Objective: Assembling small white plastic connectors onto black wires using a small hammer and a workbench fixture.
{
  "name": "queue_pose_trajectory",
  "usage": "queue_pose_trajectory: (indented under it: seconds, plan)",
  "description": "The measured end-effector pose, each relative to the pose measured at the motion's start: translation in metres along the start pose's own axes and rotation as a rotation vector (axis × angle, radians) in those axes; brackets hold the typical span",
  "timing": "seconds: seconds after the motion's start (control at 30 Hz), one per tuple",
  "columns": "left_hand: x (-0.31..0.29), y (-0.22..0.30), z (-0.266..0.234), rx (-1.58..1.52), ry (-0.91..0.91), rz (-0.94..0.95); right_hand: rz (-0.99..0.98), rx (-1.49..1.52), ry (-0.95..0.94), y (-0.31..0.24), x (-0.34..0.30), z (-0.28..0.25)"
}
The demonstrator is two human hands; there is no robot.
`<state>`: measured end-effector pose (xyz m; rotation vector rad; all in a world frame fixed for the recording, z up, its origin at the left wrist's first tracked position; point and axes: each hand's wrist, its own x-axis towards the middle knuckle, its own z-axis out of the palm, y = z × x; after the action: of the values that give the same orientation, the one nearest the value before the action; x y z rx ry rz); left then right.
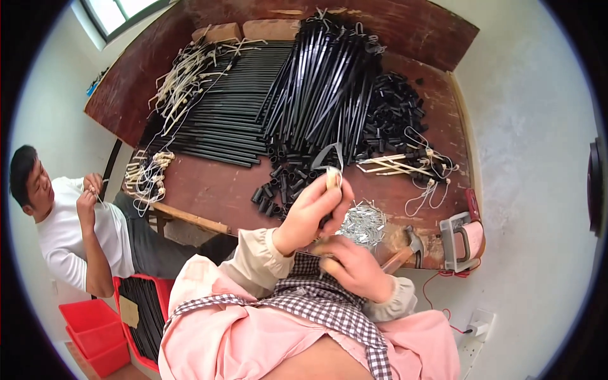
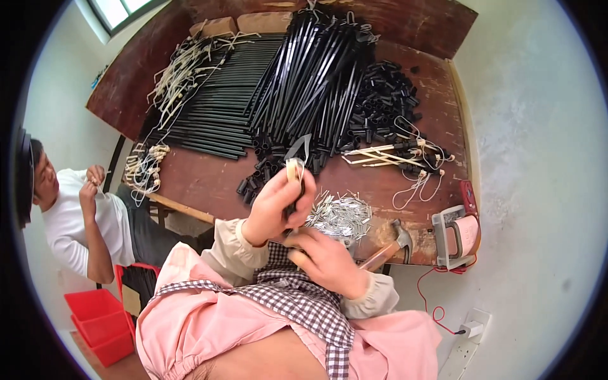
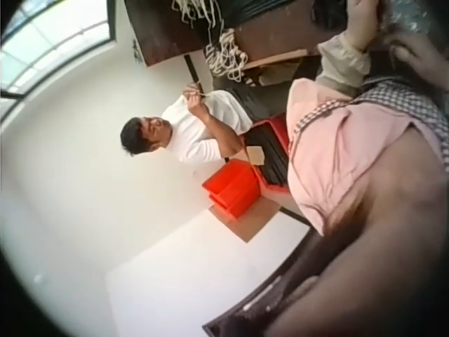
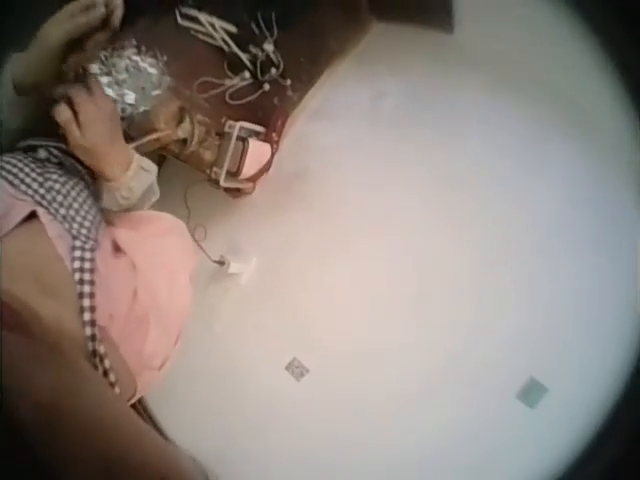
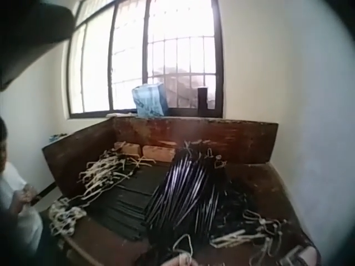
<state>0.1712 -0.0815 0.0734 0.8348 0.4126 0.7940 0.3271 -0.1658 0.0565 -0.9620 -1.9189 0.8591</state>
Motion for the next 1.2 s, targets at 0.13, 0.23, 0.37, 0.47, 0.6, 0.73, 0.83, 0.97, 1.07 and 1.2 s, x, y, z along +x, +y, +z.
queue_pose_trajectory:
  seconds: [0.13,0.23,0.37,0.47,0.6,0.73,0.83,0.97,1.07,1.2]
  plan:
    - [-0.029,0.006,-0.016,0.462,-0.173,-0.058,0.446,0.624,0.339,-0.029,-0.027,-0.03]
    - [-0.04,0.009,-0.009,0.818,-0.382,-0.004,0.346,0.042,0.485,-0.05,0.003,-0.048]
    - [-0.054,0.013,-0.008,0.66,-0.659,-0.186,-0.18,-0.225,-0.133,-0.048,0.023,-0.035]
    - [-0.065,0.002,-0.006,0.594,-0.421,-0.052,-0.176,-0.07,-0.132,-0.042,0.008,-0.025]
    - [-0.071,-0.008,-0.013,0.25,-0.561,-0.367,-0.055,0.19,-0.154,-0.046,-0.001,-0.021]
    - [-0.06,-0.011,-0.006,-0.173,-0.655,-0.615,-0.084,0.293,-0.18,-0.043,-0.002,-0.023]
    - [-0.045,-0.012,-0.004,-0.081,-0.677,-0.697,0.025,0.24,0.016,-0.044,-0.014,-0.022]
    - [0.021,0.003,-0.001,0.684,-1.018,-0.118,0.17,0.006,0.28,-0.04,-0.045,-0.028]
    - [0.111,0.009,0.022,1.369,-0.332,-0.104,0.266,0.16,0.507,-0.02,-0.074,-0.025]
    - [0.196,-0.052,-0.036,2.05,0.271,0.543,0.188,0.069,0.428,-0.024,-0.075,-0.031]
